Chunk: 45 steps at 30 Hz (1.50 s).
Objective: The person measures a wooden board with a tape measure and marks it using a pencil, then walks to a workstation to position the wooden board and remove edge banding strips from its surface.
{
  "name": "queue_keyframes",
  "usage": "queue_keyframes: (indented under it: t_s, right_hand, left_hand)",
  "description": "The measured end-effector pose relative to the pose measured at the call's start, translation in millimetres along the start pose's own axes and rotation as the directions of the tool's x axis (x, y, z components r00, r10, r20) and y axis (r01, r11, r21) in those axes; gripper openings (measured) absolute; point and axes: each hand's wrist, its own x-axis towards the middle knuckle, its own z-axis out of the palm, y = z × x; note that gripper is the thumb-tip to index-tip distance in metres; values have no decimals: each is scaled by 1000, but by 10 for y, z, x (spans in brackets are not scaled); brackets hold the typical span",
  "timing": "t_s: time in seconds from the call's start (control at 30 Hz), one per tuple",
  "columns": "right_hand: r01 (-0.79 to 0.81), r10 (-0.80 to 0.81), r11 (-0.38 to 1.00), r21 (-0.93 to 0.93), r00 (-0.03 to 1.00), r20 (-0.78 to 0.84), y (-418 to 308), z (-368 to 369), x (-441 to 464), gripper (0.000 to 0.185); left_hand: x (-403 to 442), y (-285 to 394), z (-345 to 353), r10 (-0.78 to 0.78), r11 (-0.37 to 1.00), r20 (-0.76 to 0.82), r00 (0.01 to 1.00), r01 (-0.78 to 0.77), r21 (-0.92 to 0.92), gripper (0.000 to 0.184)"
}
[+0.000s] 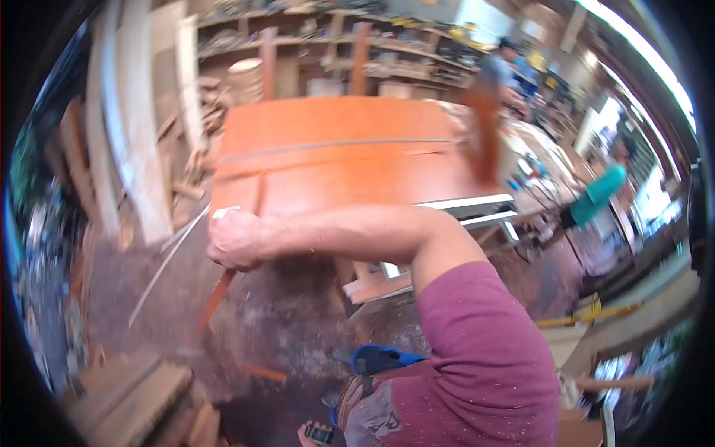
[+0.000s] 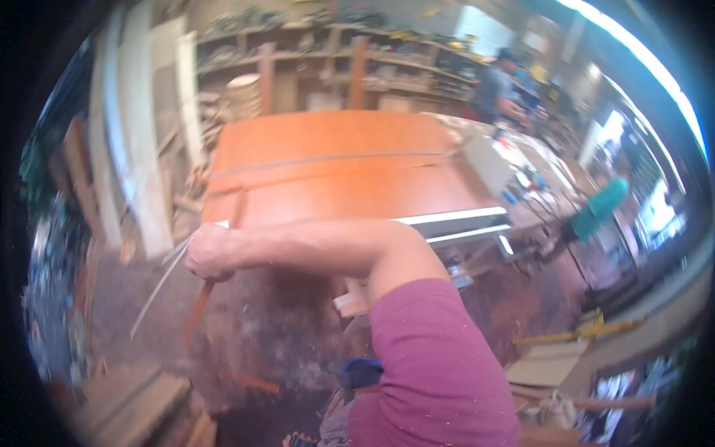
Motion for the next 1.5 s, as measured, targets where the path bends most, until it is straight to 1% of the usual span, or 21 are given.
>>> queue_keyframes:
  t_s: [0.1,0.13,0.2,0.23,0.27,0.33,0.4,0.43,0.5,0.6,0.67,0.73,0.8,0.87,0.93,0.97,1.03,1.1,1.2,1.4,1.5]
  right_hand:
    - [-97,98,991,-93,995,5,671,-886,-798,10]
    - [-119,102,983,-138,987,-128,989,-850,-1012,9]
    - [-157,105,959,-234,970,-221,1350,-1063,-1671,5]
    - [-191,106,946,-263,947,-305,1532,-985,-1981,3]
    - [-158,-17,943,-292,856,-517,1805,-837,-2320,2]
    - [-265,-67,874,-407,764,-641,2180,-603,-3000,7]
    - [-386,2,840,-380,704,-710,2569,-165,-3638,9]
    - [-428,75,837,-342,708,-702,2727,88,-3985,10]
    - [-644,362,711,-283,679,-638,2911,662,-4633,10]
    - [-700,402,667,-254,626,-669,3122,1557,-5348,10]
    - [-792,630,580,-192,585,-510,3136,2068,-5729,9]
    - [-859,724,488,-159,499,-475,3209,2538,-5935,8]
    - [-898,792,416,-145,436,-427,3222,2823,-6000,10]
    - [-924,839,355,-142,382,-388,3279,2949,-6040,9]
    - [-946,899,279,-163,318,-302,3328,3012,-6124,9]
    - [-953,929,239,-185,280,-241,3395,3054,-6171,10]
    - [-961,971,186,-207,211,-109,3374,3052,-6112,14]
    - [-966,989,151,-212,148,31,3301,2783,-5926,23]
    - [-963,995,60,-262,36,95,3298,2736,-5795,22]
    - [-967,996,-66,-247,-48,-79,3307,2880,-5866,21]
    - [-974,964,-146,-173,-102,-245,3233,2725,-5826,20]
  left_hand:
    - [24,250,532,-3,989,-145,989,24,144,17]
    - [52,295,682,1,985,-159,987,26,170,17]
    - [114,373,951,3,976,-172,985,35,216,17]
    - [189,403,1068,3,973,-178,984,38,228,17]
    - [238,424,1190,5,968,-178,984,39,248,17]
    - [356,449,1433,8,962,-181,983,42,271,17]
    - [462,475,1662,19,960,-197,980,37,276,17]
    - [518,495,1783,22,958,-199,980,36,283,17]
    - [577,552,2021,25,957,-218,976,40,288,17]
    - [721,615,2391,56,955,-215,975,11,298,17]
    - [815,667,2604,117,930,-190,975,-41,365,17]
    - [939,794,2680,103,924,-108,989,-55,378,16]
    - [974,835,2808,159,906,-180,971,-70,418,17]
    - [1094,927,2804,178,885,-183,967,-76,460,20]
    - [1341,1060,2458,149,868,-137,979,-63,492,41]
    - [1353,1120,2495,159,855,-111,981,-81,512,43]
    - [1379,1145,2912,191,838,-59,980,-131,530,47]
    - [1281,1129,3407,286,783,51,957,-264,563,56]
    - [1139,1196,4043,318,691,253,914,-406,598,66]
    - [1109,1425,4430,330,667,395,858,-508,545,72]
    - [1101,1416,4350,349,677,367,862,-503,538,71]
